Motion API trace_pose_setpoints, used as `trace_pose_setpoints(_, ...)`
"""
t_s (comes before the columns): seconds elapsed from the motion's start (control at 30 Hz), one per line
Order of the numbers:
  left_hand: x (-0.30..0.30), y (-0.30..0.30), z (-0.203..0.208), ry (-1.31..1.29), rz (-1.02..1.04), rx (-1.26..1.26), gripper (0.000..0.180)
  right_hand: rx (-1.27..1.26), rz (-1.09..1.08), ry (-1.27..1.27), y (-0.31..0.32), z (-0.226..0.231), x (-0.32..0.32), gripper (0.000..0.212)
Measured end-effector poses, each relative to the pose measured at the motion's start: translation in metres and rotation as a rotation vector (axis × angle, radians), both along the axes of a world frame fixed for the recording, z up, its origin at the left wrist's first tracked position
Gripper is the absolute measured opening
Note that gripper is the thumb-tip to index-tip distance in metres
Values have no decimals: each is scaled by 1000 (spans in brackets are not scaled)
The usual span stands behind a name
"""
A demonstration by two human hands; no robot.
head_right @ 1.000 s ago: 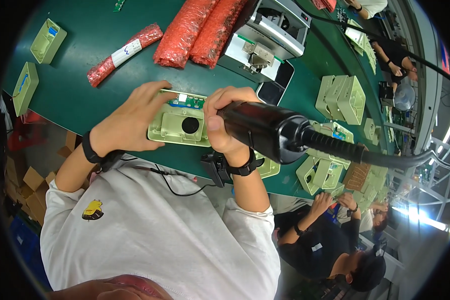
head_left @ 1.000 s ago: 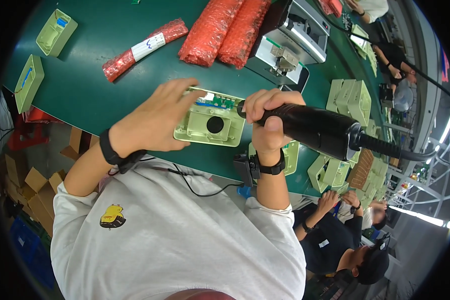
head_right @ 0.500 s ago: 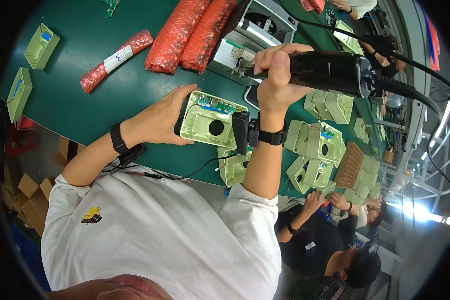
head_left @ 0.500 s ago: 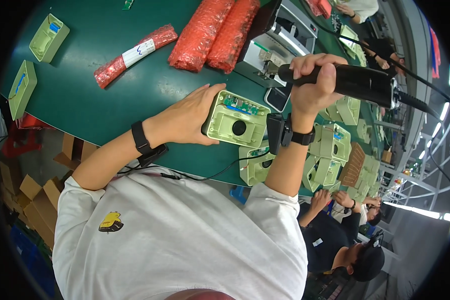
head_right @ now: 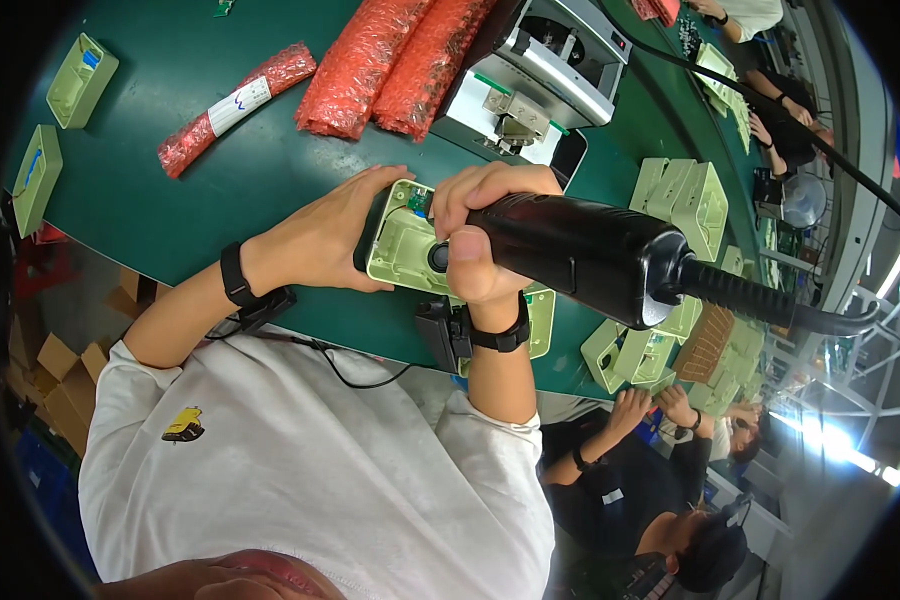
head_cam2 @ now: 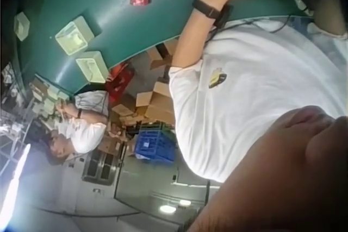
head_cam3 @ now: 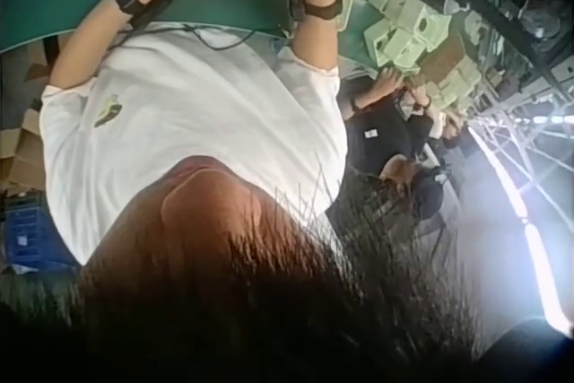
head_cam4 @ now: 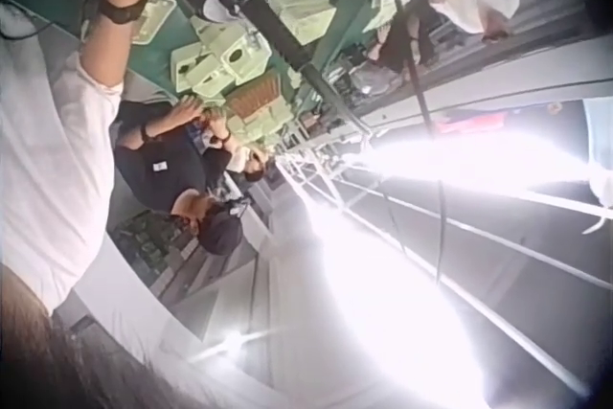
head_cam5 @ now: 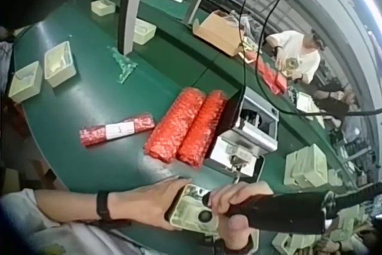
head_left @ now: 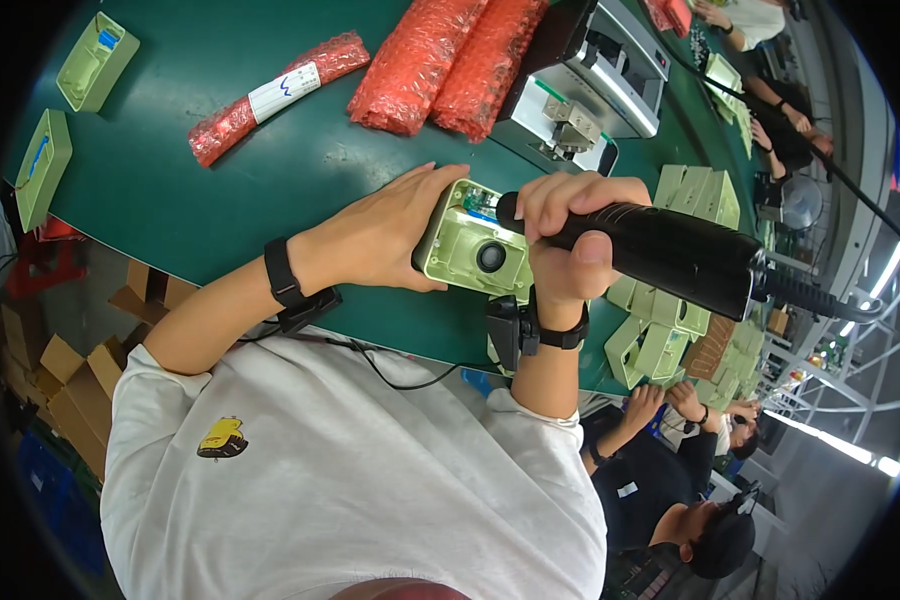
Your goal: The person picks up a circuit board and places it into a plastic housing. They then use an electric screwdriver to secure the board to the housing before setting the tool down and moving the assembly aside.
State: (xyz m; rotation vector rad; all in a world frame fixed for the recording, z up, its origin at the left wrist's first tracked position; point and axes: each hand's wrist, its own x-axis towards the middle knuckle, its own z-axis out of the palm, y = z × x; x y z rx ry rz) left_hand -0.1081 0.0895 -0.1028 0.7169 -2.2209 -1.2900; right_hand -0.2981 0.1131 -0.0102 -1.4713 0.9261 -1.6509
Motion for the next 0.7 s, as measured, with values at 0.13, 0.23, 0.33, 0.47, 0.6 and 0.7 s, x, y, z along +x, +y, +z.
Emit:
trace_pose_setpoints(0.13,1,0,-2,27,7,-20,120,3,25,10,-3,-7,2,43)
trace_pose_setpoints(0.23,3,-1,-3,34,10,-29,117,0,39,-17,-6,-12,5,43)
trace_pose_setpoints(0.33,1,-3,1,116,-7,-39,101,-7,-4,-35,-1,-13,6,42)
trace_pose_setpoints(0.47,-5,-5,0,82,-55,-123,82,-38,-148,-20,1,-17,2,43)
trace_pose_setpoints(0.6,13,-8,-4,141,27,-72,73,-134,-244,16,39,26,-28,43)
trace_pose_setpoints(0.7,-6,14,16,228,18,-118,73,-229,-471,-96,116,67,-61,42)
